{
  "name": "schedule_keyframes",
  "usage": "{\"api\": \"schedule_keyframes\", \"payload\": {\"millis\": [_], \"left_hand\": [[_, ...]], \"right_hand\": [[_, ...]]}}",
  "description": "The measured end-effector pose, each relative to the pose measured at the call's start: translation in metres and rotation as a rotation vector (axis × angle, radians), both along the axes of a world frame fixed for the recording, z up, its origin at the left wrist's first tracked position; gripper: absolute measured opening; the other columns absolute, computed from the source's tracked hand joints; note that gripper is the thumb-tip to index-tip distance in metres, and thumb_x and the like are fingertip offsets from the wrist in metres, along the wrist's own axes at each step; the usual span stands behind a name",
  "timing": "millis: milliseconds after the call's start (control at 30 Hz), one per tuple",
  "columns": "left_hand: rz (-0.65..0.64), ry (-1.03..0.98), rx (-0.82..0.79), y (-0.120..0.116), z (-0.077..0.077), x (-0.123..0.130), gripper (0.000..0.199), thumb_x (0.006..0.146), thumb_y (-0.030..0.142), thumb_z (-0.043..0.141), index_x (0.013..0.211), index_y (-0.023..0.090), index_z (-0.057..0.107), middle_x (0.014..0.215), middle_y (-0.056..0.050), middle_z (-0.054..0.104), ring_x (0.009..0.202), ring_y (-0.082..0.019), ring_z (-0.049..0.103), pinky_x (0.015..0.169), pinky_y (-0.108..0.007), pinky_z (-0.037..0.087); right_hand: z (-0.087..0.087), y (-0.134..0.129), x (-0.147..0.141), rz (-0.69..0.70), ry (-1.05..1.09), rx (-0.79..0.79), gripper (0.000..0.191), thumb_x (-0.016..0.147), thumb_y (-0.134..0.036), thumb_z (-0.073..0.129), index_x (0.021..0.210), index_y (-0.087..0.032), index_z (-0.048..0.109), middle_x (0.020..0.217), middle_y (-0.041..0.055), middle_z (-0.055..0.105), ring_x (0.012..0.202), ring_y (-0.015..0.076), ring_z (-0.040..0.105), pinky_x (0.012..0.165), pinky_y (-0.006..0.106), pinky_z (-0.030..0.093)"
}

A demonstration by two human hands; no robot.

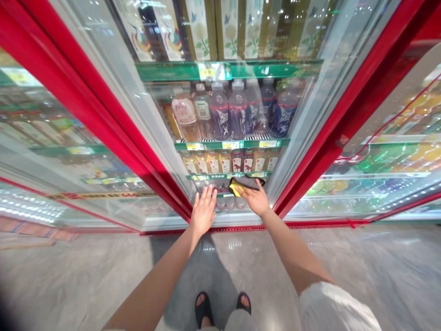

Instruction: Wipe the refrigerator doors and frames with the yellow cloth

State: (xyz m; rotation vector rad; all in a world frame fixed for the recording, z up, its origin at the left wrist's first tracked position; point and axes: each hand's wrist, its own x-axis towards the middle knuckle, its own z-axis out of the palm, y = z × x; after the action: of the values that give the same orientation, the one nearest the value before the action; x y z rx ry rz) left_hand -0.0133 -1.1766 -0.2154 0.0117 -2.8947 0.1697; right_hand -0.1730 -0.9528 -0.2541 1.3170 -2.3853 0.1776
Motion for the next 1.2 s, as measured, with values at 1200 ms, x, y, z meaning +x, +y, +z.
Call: {"api": "schedule_keyframes", "payload": {"millis": [1200], "left_hand": [[-0.22,0.363,-0.117,-0.084,-0.11,-0.061,0.08,0.095,0.044,0.059,0.162,0.025,0.02,0.164,-0.012,0.034,0.154,-0.03,0.029,0.128,-0.051,0.016]], "right_hand": [[-0.178,-0.091,0.04,-0.467,0.122,-0.511,0.07,0.089,-0.016,0.049,0.157,-0.029,0.039,0.15,0.0176,0.054,0.13,0.0386,0.057,0.11,0.062,0.041]]}}
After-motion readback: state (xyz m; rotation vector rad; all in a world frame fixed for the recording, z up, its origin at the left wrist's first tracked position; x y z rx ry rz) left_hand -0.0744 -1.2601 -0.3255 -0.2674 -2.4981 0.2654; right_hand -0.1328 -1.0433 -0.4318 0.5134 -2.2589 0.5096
